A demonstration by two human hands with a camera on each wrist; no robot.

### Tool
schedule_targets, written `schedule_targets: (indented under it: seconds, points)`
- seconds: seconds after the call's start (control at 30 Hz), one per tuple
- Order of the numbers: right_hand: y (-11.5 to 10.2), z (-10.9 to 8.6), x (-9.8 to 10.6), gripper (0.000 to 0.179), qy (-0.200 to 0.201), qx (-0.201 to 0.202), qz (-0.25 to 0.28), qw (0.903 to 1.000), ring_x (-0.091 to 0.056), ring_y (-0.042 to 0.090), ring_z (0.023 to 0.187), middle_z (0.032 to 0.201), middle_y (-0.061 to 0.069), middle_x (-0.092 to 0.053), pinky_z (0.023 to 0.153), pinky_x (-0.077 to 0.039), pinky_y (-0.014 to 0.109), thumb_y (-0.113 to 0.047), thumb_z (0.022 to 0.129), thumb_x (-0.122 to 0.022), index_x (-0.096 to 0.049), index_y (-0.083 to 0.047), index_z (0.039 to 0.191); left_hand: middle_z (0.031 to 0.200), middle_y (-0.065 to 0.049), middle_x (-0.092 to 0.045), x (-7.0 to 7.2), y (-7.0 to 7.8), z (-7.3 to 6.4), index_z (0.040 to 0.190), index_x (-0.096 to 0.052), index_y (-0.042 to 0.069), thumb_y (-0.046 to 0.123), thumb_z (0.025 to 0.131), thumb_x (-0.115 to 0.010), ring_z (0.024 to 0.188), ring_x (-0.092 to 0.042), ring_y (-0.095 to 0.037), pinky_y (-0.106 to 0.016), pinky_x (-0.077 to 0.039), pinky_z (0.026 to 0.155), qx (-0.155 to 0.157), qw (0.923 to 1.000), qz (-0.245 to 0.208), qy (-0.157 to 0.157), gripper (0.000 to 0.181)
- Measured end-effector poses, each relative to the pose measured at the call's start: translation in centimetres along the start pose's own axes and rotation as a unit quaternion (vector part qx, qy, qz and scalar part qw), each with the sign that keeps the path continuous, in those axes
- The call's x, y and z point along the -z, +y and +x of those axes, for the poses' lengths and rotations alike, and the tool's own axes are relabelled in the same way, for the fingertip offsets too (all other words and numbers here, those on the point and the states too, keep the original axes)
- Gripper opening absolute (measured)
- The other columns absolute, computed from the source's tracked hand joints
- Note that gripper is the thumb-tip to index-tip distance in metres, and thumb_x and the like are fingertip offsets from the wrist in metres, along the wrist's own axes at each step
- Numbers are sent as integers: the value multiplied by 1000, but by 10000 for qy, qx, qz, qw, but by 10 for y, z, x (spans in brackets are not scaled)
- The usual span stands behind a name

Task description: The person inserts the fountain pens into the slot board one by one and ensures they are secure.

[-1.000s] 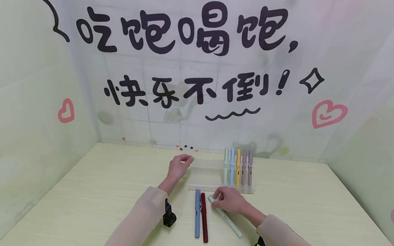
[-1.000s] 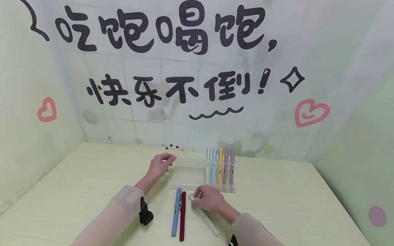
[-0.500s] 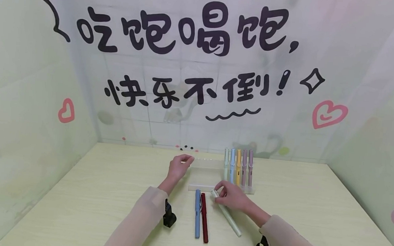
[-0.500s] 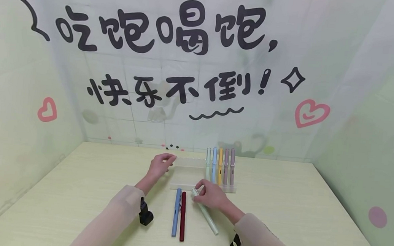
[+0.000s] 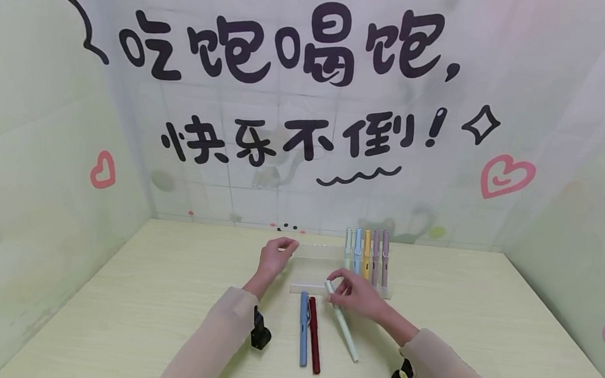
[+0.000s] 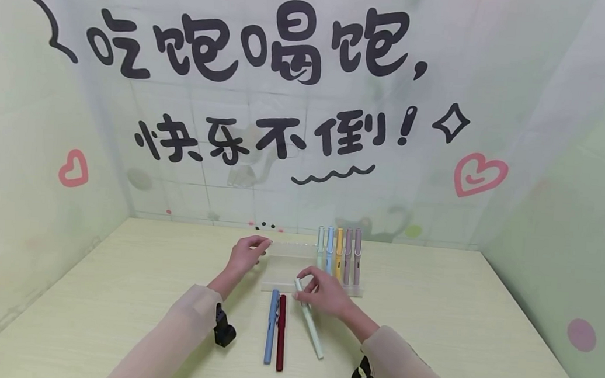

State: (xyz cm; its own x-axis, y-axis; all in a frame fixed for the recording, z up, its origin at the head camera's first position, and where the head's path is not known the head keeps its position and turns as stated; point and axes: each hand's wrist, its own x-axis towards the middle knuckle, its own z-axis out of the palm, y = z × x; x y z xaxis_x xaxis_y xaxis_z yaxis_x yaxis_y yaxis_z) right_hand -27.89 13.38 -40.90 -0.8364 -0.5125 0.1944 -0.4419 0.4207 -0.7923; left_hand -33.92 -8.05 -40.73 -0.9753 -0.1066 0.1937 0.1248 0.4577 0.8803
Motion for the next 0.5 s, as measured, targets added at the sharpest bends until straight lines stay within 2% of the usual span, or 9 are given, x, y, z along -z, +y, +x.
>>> schedule_targets:
  seconds: [0.23,0.5]
  points:
    - [-36,-6,12,28,146,34,340,9993,-53,39,62,71,14,-57,49,-44,25,-1,80,-62,-50,7,104,90,-6,-61,0,0,0,100,-64,3,25,87,-56,81,-56,-20,-33,-46,71,-2,10000,0,-15,26]
    - [-35,-3,18,29,299,36,433,9986,-51,43,64,73,14,-57,48,-45,28,-2,81,-61,-48,7,106,90,-7,-61,-1,-1,0,100,-64,3,25,87,-56,81,-57,-20,-33,-46,71,-11,10000,-3,-9,27]
